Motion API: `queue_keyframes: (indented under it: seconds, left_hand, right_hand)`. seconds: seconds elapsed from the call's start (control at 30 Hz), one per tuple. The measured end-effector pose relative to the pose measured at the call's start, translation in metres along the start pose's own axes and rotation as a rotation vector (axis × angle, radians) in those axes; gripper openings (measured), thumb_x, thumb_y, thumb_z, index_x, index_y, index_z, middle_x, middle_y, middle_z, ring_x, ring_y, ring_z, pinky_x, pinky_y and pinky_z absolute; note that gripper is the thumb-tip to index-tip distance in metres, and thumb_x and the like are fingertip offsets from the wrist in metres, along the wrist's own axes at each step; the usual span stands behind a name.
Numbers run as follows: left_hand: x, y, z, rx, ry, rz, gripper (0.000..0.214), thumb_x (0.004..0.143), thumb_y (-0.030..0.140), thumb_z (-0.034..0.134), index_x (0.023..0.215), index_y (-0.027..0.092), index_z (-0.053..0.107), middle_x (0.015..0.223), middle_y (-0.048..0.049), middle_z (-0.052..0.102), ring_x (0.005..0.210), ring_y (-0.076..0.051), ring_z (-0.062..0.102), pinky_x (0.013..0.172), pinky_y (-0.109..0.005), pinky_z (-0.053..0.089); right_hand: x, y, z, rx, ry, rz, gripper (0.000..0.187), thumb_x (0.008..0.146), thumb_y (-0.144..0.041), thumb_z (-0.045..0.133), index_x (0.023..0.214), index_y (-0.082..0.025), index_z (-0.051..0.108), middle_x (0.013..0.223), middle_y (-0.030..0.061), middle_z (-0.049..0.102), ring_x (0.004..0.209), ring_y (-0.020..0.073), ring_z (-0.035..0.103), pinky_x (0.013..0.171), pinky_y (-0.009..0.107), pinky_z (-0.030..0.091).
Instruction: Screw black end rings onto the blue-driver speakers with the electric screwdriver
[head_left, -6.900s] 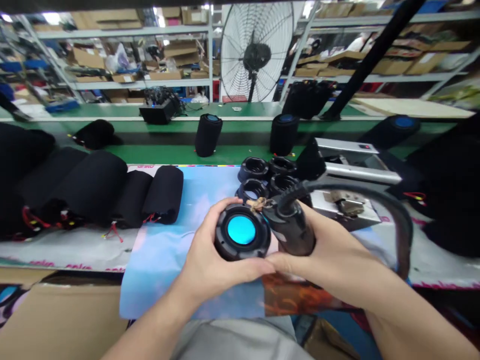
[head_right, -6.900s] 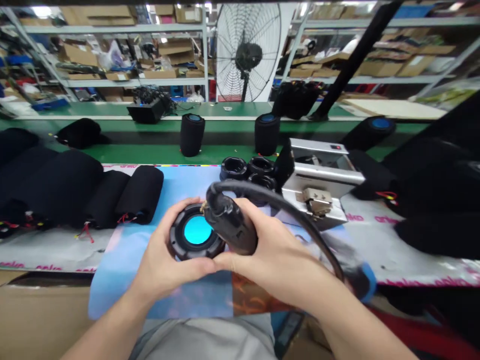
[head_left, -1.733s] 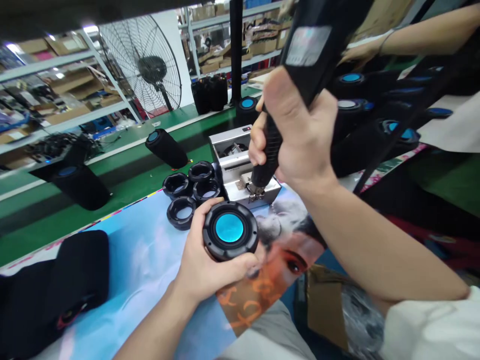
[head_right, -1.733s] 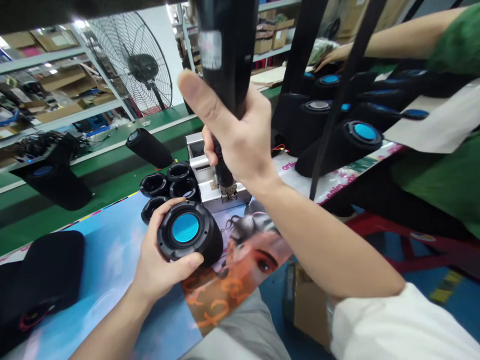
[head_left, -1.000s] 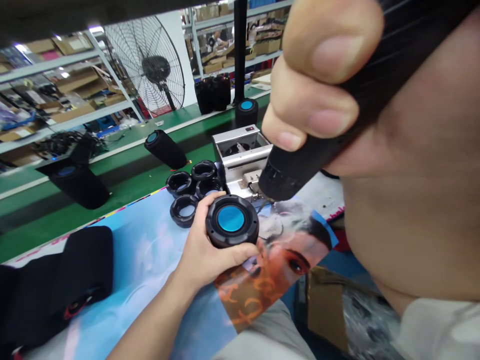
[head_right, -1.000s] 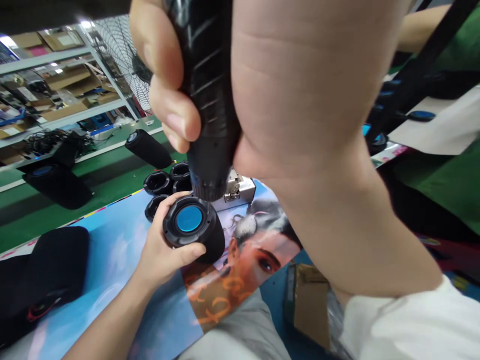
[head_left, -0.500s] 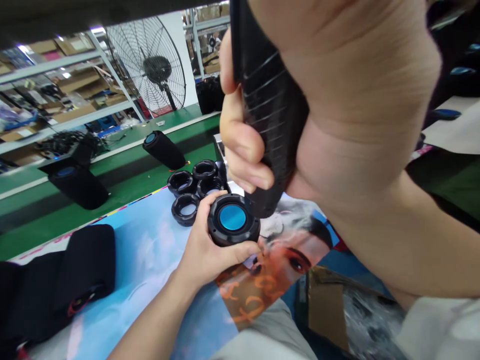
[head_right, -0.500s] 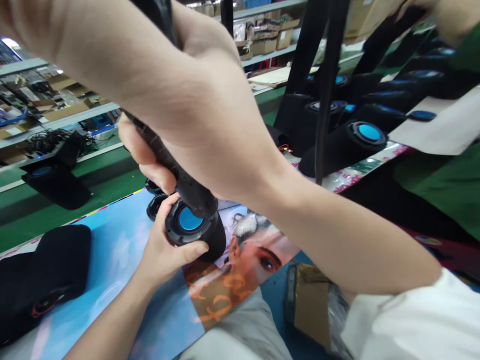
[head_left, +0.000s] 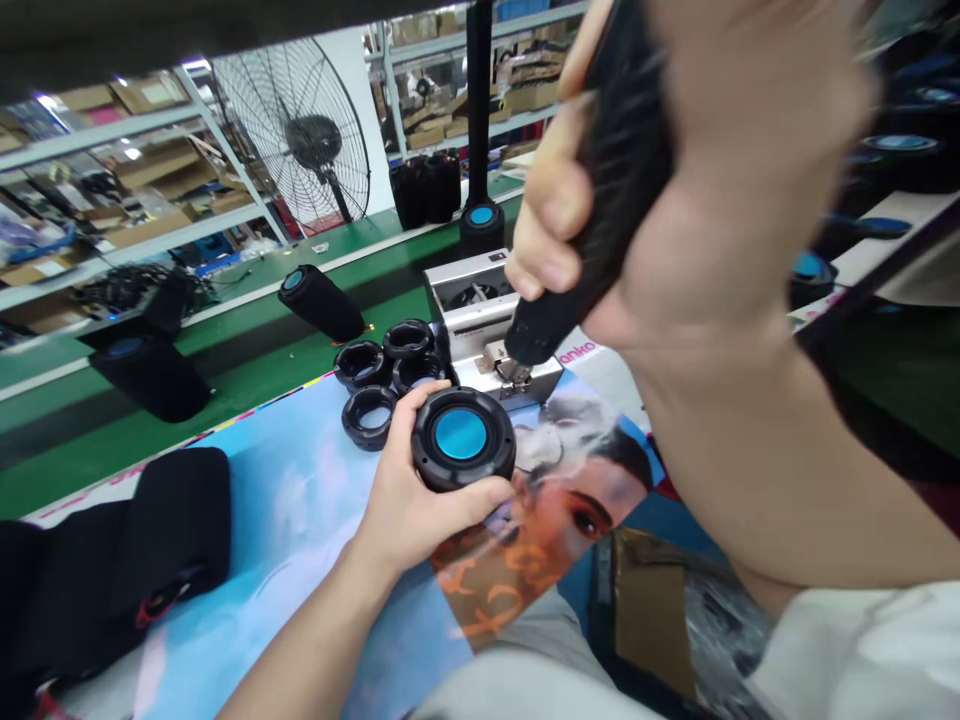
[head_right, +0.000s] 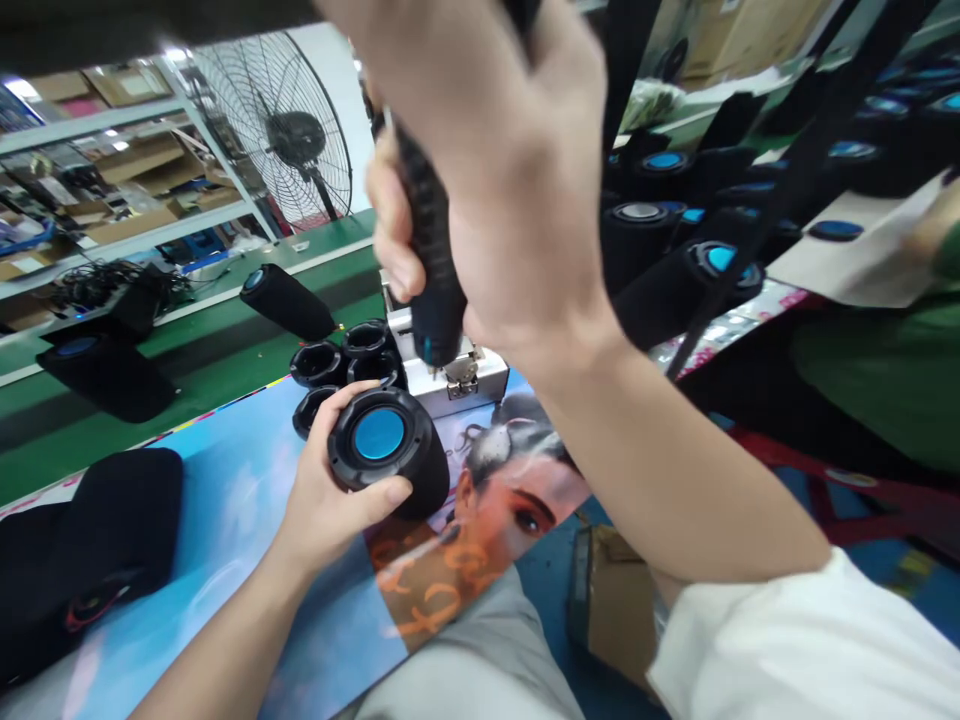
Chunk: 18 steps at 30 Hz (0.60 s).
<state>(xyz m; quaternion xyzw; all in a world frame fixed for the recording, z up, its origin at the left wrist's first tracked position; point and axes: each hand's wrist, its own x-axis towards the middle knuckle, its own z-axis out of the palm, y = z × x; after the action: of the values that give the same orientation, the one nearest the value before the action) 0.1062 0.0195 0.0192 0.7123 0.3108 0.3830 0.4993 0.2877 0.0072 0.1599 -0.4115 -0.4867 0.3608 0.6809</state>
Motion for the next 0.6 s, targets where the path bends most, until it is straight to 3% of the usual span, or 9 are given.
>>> queue_keyframes:
  seconds: [0.17, 0.37, 0.47, 0.53, 0.6]
  left_hand:
    - [0.001, -0.001, 0.001, -0.024, 0.014, 0.029, 0.084, 0.065, 0.049, 0.1, 0.132, 0.024, 0.056, 0.12, -0.0062, 0.079, 0.109, -0.029, 0.08, 0.099, -0.041, 0.064]
    - [0.002, -0.001, 0.002, -0.053, 0.019, 0.051, 0.085, 0.063, 0.042, 0.103, 0.132, 0.024, 0.057, 0.117, -0.0041, 0.08, 0.106, -0.026, 0.081, 0.096, -0.036, 0.064]
    - [0.001, -0.001, 0.003, -0.063, 0.026, 0.042, 0.085, 0.062, 0.042, 0.103, 0.132, 0.024, 0.058, 0.117, -0.0038, 0.08, 0.106, -0.026, 0.081, 0.096, -0.035, 0.063]
    - [0.0, -0.002, 0.003, -0.073, 0.03, 0.031, 0.085, 0.063, 0.043, 0.102, 0.132, 0.025, 0.057, 0.118, -0.0042, 0.08, 0.107, -0.026, 0.08, 0.097, -0.036, 0.063]
    - [-0.001, -0.004, 0.003, -0.074, 0.028, 0.015, 0.086, 0.063, 0.043, 0.102, 0.133, 0.025, 0.057, 0.12, -0.005, 0.079, 0.109, -0.027, 0.08, 0.099, -0.037, 0.062]
  right_hand:
    - [-0.001, 0.039, -0.021, -0.006, 0.049, -0.03, 0.057, 0.084, -0.075, 0.081, 0.088, -0.024, 0.056, 0.05, -0.0066, 0.045, 0.057, 0.0127, 0.057, 0.055, 0.024, 0.047]
    - [0.008, 0.081, -0.025, -0.019, 0.192, -0.233, 0.056, 0.082, -0.066, 0.087, 0.077, -0.022, 0.051, 0.05, -0.0084, 0.049, 0.037, 0.0081, 0.042, 0.037, 0.026, 0.032]
    - [0.01, 0.08, -0.027, 0.006, 0.136, -0.171, 0.053, 0.083, -0.059, 0.088, 0.075, -0.021, 0.052, 0.049, -0.0072, 0.05, 0.034, 0.0101, 0.043, 0.033, 0.028, 0.032]
    - [0.01, 0.065, -0.027, 0.054, 0.123, -0.145, 0.047, 0.083, -0.053, 0.088, 0.076, -0.02, 0.055, 0.05, -0.0067, 0.051, 0.034, 0.011, 0.044, 0.032, 0.029, 0.033]
    - [0.01, 0.042, -0.023, 0.084, 0.167, -0.194, 0.035, 0.095, -0.045, 0.074, 0.079, -0.02, 0.055, 0.051, -0.0076, 0.049, 0.036, 0.0104, 0.044, 0.033, 0.028, 0.033]
